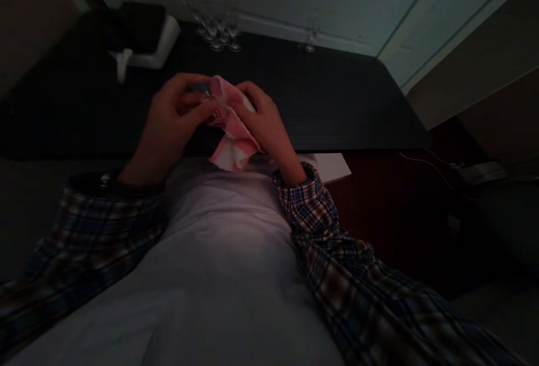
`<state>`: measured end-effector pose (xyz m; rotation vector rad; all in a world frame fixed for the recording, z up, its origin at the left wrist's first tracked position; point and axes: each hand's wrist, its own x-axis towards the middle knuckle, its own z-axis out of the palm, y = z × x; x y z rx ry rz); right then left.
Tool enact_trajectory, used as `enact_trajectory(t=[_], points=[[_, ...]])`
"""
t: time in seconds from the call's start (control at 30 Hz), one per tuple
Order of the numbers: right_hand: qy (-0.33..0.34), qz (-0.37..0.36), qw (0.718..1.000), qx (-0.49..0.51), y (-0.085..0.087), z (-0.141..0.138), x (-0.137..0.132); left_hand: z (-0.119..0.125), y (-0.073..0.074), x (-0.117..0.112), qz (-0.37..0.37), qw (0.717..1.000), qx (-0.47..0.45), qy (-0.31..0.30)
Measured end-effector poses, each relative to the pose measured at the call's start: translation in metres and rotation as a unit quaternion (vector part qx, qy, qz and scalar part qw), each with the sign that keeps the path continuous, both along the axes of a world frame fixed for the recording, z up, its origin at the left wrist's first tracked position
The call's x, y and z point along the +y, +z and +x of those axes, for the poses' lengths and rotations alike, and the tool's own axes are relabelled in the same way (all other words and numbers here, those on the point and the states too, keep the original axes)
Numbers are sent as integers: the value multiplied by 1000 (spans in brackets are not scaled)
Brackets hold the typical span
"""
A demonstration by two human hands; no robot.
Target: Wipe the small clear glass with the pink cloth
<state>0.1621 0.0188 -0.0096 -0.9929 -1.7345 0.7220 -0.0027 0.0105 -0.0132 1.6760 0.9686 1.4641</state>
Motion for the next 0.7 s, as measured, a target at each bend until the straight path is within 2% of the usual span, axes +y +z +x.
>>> enact_trajectory(t=[0.43, 0.7], points=[[-16, -36, 999, -29, 3, -1, -3, -3, -4, 3, 13, 1000, 18, 6], [-4, 0, 1000, -20, 0, 0, -2, -4, -8, 6, 33, 999, 19, 16]])
